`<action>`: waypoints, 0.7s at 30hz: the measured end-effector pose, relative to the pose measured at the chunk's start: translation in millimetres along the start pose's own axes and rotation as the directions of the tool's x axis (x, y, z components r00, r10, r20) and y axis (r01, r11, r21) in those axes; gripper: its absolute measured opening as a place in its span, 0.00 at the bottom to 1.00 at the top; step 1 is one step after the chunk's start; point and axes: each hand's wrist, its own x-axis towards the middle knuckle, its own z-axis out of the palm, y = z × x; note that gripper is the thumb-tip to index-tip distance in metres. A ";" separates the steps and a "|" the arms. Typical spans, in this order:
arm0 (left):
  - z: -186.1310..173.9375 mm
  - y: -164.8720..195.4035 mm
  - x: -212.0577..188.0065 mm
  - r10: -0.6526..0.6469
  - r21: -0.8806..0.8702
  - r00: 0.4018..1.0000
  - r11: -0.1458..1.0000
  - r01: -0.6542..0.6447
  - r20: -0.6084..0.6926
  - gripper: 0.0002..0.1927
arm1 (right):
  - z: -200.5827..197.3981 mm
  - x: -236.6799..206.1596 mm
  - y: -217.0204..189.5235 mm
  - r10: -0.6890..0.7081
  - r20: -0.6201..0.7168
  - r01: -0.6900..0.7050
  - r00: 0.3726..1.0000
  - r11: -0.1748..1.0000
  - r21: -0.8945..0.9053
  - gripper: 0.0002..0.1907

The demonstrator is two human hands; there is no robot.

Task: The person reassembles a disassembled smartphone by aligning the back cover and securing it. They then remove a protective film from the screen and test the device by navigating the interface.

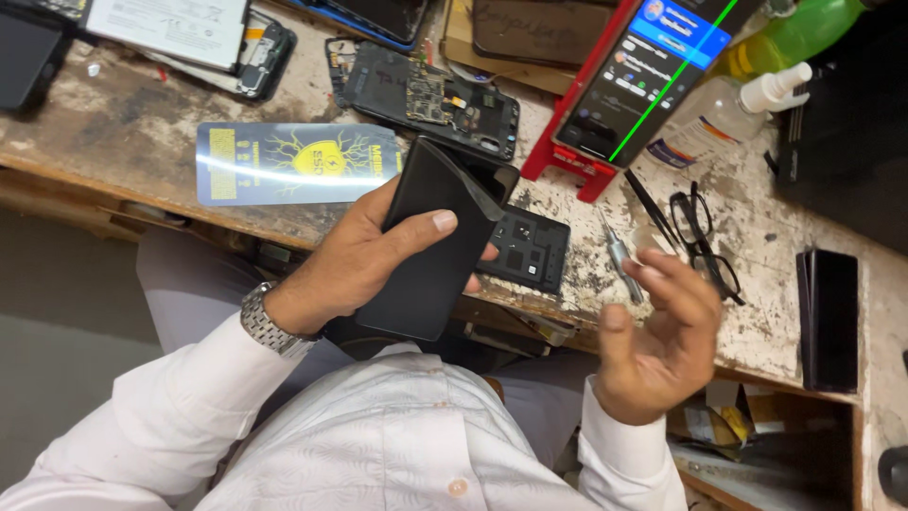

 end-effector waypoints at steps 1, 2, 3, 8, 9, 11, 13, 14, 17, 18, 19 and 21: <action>0.1 -0.1 -0.4 -0.010 -0.009 1.000 1.000 0.010 -0.005 0.15 | 1.7 1.0 -2.7 -0.032 0.024 0.033 0.999 0.999 -0.032 0.17; 0.2 -0.1 -0.5 -0.013 -0.007 1.000 1.000 0.013 -0.010 0.15 | 3.6 2.8 -6.4 -0.064 0.048 0.067 0.997 0.996 -0.062 0.17; 0.4 0.2 -1.0 -0.015 -0.003 1.000 1.000 0.015 -0.016 0.15 | 5.7 4.1 -8.8 -0.107 0.084 0.117 0.991 0.985 -0.129 0.16; 1.8 2.7 -1.9 -0.036 0.016 0.998 0.999 0.037 -0.042 0.15 | 15.5 5.8 -12.9 -0.089 0.157 0.114 0.984 0.981 -0.159 0.15; 2.3 3.0 -1.7 -0.035 0.021 0.998 0.999 0.036 -0.042 0.15 | 16.2 5.5 -12.6 -0.083 0.158 0.108 0.984 0.981 -0.161 0.15; 2.5 3.8 -1.7 -0.038 0.024 0.998 0.999 0.039 -0.050 0.15 | 16.4 4.6 -11.6 -0.072 0.150 0.097 0.986 0.981 -0.168 0.14; 2.3 4.0 -1.5 -0.047 0.020 0.997 0.999 0.048 -0.056 0.15 | 15.2 4.0 -11.2 -0.063 0.130 0.086 0.990 0.979 -0.185 0.14; 2.1 3.8 -1.5 -0.048 0.021 0.997 0.999 0.049 -0.060 0.15 | 14.5 4.0 -11.4 -0.055 0.125 0.079 0.991 0.978 -0.192 0.14; 0.3 4.4 -2.1 -0.036 0.036 0.997 0.999 0.038 -0.062 0.15 | 12.9 2.0 -11.7 -0.050 0.117 0.074 0.992 0.974 -0.213 0.13; -0.3 4.9 -2.7 -0.022 0.049 0.998 0.999 0.024 -0.055 0.15 | 12.9 1.0 -11.6 -0.058 0.118 0.084 0.991 0.971 -0.223 0.13; 0.0 4.5 -2.2 -0.008 0.060 0.999 0.998 0.011 -0.045 0.14 | 12.9 -0.1 -11.2 -0.067 0.120 0.094 0.991 0.967 -0.236 0.13; 2.4 2.4 -1.5 -0.027 0.070 0.997 0.997 0.032 -0.075 0.14 | 13.6 -2.7 -9.9 -0.068 0.130 0.098 0.989 0.964 -0.248 0.13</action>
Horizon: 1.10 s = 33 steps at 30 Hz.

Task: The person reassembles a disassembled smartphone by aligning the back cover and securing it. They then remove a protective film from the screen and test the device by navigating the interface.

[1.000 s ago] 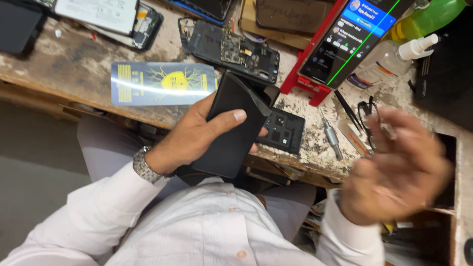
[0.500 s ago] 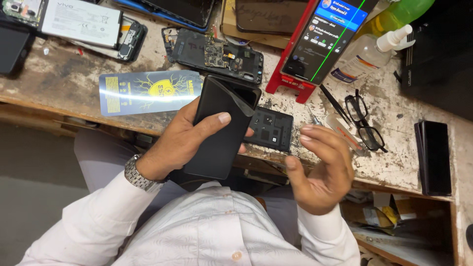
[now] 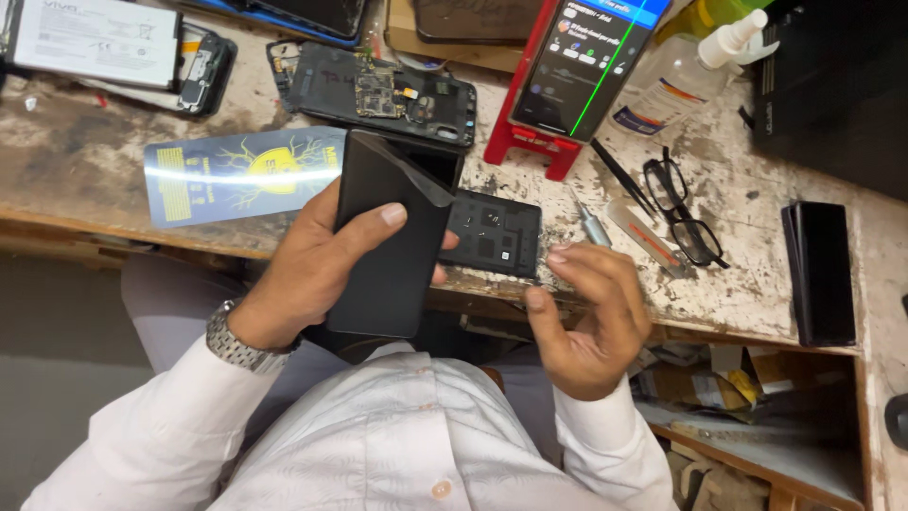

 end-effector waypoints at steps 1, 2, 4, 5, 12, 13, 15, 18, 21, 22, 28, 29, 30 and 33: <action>-0.5 0.7 -1.4 -0.003 0.015 1.000 1.000 0.003 -0.025 0.15 | 1.1 -1.5 0.9 -0.008 0.004 0.008 1.000 1.000 0.008 0.13; -0.7 1.0 -2.9 -0.010 0.015 1.000 1.000 0.010 -0.010 0.14 | 1.5 -2.5 1.4 -0.009 0.006 0.009 1.000 1.000 0.025 0.13; 3.1 -3.8 -3.5 -0.034 -0.004 0.999 0.999 0.035 0.033 0.14 | 2.4 -4.2 2.6 -0.005 0.016 0.004 1.000 0.999 0.035 0.12; 5.2 -7.1 -3.7 -0.026 -0.016 0.998 1.000 0.027 0.065 0.13 | 2.7 -4.7 3.0 -0.005 0.019 0.004 1.000 0.999 0.040 0.13; 19.6 -31.3 -4.2 0.024 -0.114 0.990 0.993 -0.008 0.140 0.13 | 2.3 -4.9 -4.2 0.054 0.025 -0.055 0.998 0.997 0.049 0.14; 21.1 -32.5 -4.1 0.030 -0.142 0.988 0.990 -0.009 0.150 0.13 | 2.8 -4.2 -6.3 0.079 0.031 -0.081 0.996 0.996 0.048 0.15; 23.8 -32.6 -4.3 0.015 -0.144 0.990 0.990 0.005 0.142 0.13 | 4.6 -2.7 -10.3 0.125 0.023 -0.127 0.992 0.982 0.144 0.15; 25.5 -29.8 -6.1 -0.040 -0.065 0.992 0.997 0.047 0.117 0.13 | 8.1 1.9 -15.5 0.178 0.026 -0.178 0.984 0.946 0.272 0.15; 23.1 -26.8 -8.8 -0.069 0.070 0.991 0.996 0.062 0.111 0.15 | 11.5 9.9 -19.2 0.170 0.051 -0.177 0.984 0.962 0.207 0.16; 21.9 -26.5 -9.6 -0.072 0.117 0.991 0.991 0.058 0.112 0.16 | 12.0 12.6 -20.2 0.158 0.066 -0.167 0.985 0.974 0.155 0.17; 25.8 -32.1 -12.6 0.029 0.292 0.987 0.953 -0.075 0.159 0.17 | 15.6 27.4 -25.6 -0.006 0.063 0.010 0.998 0.999 -0.050 0.18; 26.8 -32.3 -12.9 0.034 0.303 0.986 0.949 -0.082 0.161 0.18 | 16.1 28.8 -26.7 -0.029 0.063 0.034 0.998 0.996 -0.086 0.18; 27.6 -32.1 -13.1 0.039 0.314 0.986 0.945 -0.090 0.164 0.18 | 16.5 29.8 -28.1 -0.042 0.061 0.049 0.997 0.992 -0.120 0.18; 28.2 -29.6 -13.4 0.012 0.355 0.986 0.932 -0.070 0.165 0.18 | 17.5 31.6 -32.2 -0.055 0.055 0.064 0.997 0.981 -0.180 0.16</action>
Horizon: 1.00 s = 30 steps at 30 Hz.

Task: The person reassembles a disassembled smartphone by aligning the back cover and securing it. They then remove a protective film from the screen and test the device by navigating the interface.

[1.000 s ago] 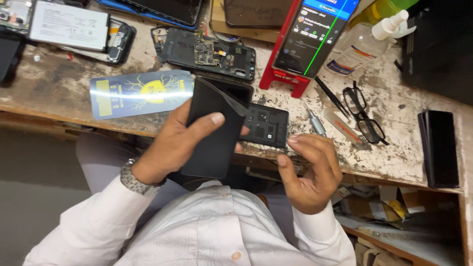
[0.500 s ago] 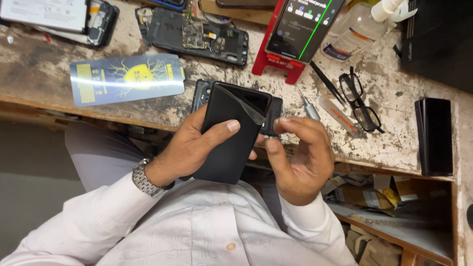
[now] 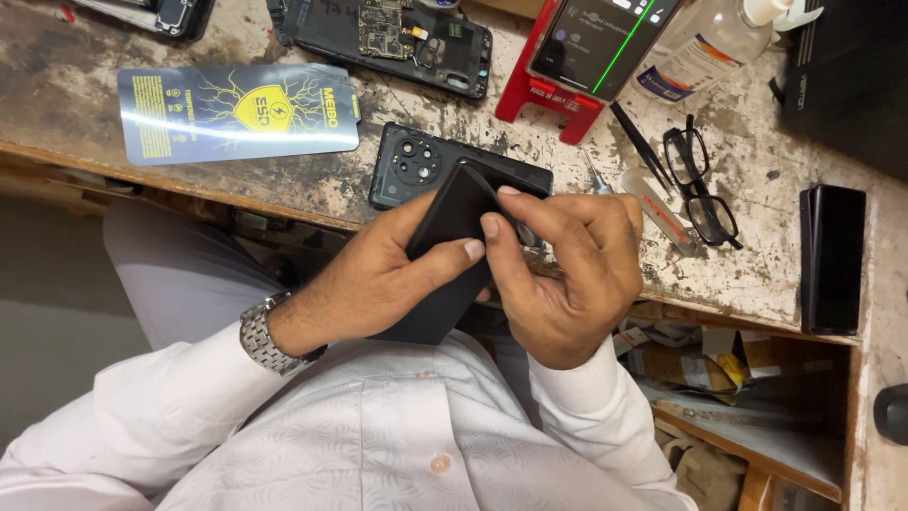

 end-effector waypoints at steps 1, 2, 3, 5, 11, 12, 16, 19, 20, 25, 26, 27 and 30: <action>-0.3 0.5 0.2 -0.015 0.013 1.000 1.000 0.015 0.004 0.18 | 0.1 0.2 -1.4 0.001 -0.001 -0.001 1.000 1.000 -0.014 0.15; -0.7 0.6 0.5 -0.005 0.021 1.000 1.000 0.005 0.003 0.18 | 0.1 0.6 -2.6 -0.010 0.011 0.010 1.000 1.000 -0.016 0.15; -0.5 0.4 0.7 0.005 0.029 1.000 1.000 -0.005 0.001 0.18 | 0.2 0.8 -3.6 -0.021 0.023 0.022 1.000 1.000 -0.017 0.14; -1.0 -0.5 0.1 0.017 0.049 1.000 0.999 -0.017 0.000 0.18 | 0.4 1.4 -4.7 -0.034 0.040 0.035 0.999 0.999 -0.012 0.13; -1.9 -2.6 0.4 0.008 -0.036 1.000 0.999 -0.007 0.018 0.15 | 1.6 5.6 -2.8 -0.099 0.066 0.100 0.993 0.995 -0.015 0.11; -1.8 -2.2 1.2 0.003 -0.035 1.000 0.999 -0.002 0.018 0.15 | 2.1 6.3 -1.9 -0.118 0.075 0.119 0.990 0.993 -0.015 0.11; -3.3 -0.5 6.1 -0.026 -0.030 1.000 0.999 0.026 0.012 0.15 | 1.1 9.3 1.1 -0.179 0.091 0.179 0.980 0.984 0.000 0.12; -4.6 0.0 8.5 -0.044 -0.058 0.999 0.997 0.045 0.016 0.13 | -1.0 10.2 3.7 -0.204 0.130 0.207 0.970 0.978 -0.007 0.13; -5.0 0.2 8.4 -0.061 -0.084 0.998 0.995 0.063 0.016 0.13 | -1.7 10.3 4.7 -0.218 0.136 0.220 0.966 0.976 0.006 0.13; -6.8 3.6 6.5 -0.137 -0.225 0.990 0.964 0.141 0.033 0.12 | -4.3 10.4 8.6 -0.248 0.168 0.240 0.954 0.969 0.067 0.14; -7.0 4.6 6.5 -0.140 -0.231 0.990 0.962 0.144 0.032 0.12 | -4.3 10.7 8.8 -0.248 0.169 0.240 0.954 0.968 0.070 0.14; -7.3 5.7 6.7 -0.141 -0.235 0.989 0.961 0.145 0.033 0.12 | -4.4 10.8 8.8 -0.250 0.168 0.241 0.954 0.968 0.073 0.14; -9.5 8.1 8.6 -0.123 -0.250 0.992 0.960 0.124 0.022 0.13 | -4.1 11.6 6.9 -0.243 0.190 0.242 0.951 0.970 0.028 0.15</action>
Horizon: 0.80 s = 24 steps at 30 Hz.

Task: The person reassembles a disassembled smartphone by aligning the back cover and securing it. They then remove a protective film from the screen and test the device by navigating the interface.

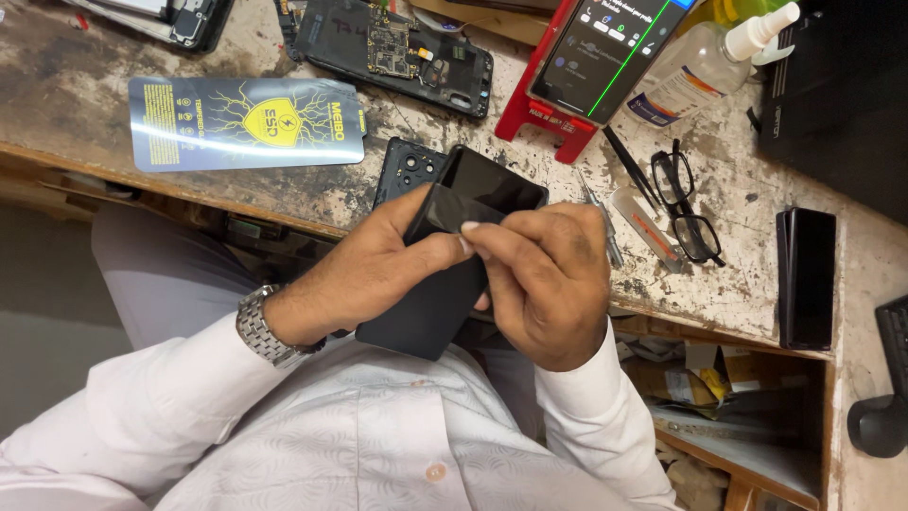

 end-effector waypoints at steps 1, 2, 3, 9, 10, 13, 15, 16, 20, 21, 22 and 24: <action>-0.4 0.7 0.4 0.010 -0.004 1.000 1.000 -0.010 -0.002 0.14 | -0.2 0.5 -1.1 0.006 0.010 -0.005 1.000 1.000 -0.023 0.15; -0.3 0.9 0.2 0.016 -0.001 1.000 1.000 -0.016 -0.002 0.15 | 0.0 0.6 -2.1 -0.004 0.012 0.004 1.000 0.999 -0.049 0.15; -0.3 0.8 -0.2 0.022 0.003 1.000 1.000 -0.022 -0.004 0.16 | -0.2 0.7 -3.4 -0.014 0.014 0.015 1.000 0.997 -0.074 0.16; -0.5 0.5 2.0 0.004 0.045 0.990 0.999 0.002 -0.140 0.15 | 1.4 -8.2 -7.2 -0.051 -0.029 0.045 0.998 0.987 -0.155 0.16; -0.5 1.1 2.7 0.014 0.052 0.988 0.999 -0.006 -0.155 0.16 | 1.6 -10.8 -7.1 -0.058 -0.026 0.053 0.998 0.987 -0.153 0.17; -0.5 4.2 2.0 -0.034 -0.042 0.988 0.999 0.028 -0.151 0.16 | 3.7 -20.9 -5.7 0.007 -0.102 -0.010 0.995 1.000 -0.026 0.15; -0.5 6.7 1.8 -0.031 -0.097 0.994 0.995 0.021 -0.107 0.17 | 4.9 -27.1 -4.6 0.067 -0.152 -0.063 0.986 0.998 0.029 0.14; -0.4 7.8 1.5 -0.031 -0.126 0.996 0.992 0.020 -0.085 0.17 | 5.6 -29.7 -4.0 0.099 -0.176 -0.090 0.979 0.994 0.059 0.14; 1.9 10.7 2.1 -0.026 -0.089 0.996 0.996 0.018 -0.090 0.18 | 8.2 -36.9 -2.2 0.348 -0.170 -0.289 0.922 0.910 0.297 0.13; 3.0 11.2 1.6 -0.021 -0.090 0.996 0.996 0.013 -0.084 0.18 | 8.6 -37.8 -1.9 0.404 -0.151 -0.324 0.902 0.866 0.380 0.13; 3.5 11.6 1.4 -0.014 -0.090 0.997 0.996 0.007 -0.080 0.18 | 9.3 -38.5 -1.4 0.455 -0.127 -0.353 0.881 0.814 0.461 0.13; 4.4 11.8 1.7 -0.003 -0.122 0.997 0.993 -0.006 -0.071 0.18 | 10.2 -39.4 -0.5 0.464 -0.115 -0.353 0.878 0.791 0.500 0.12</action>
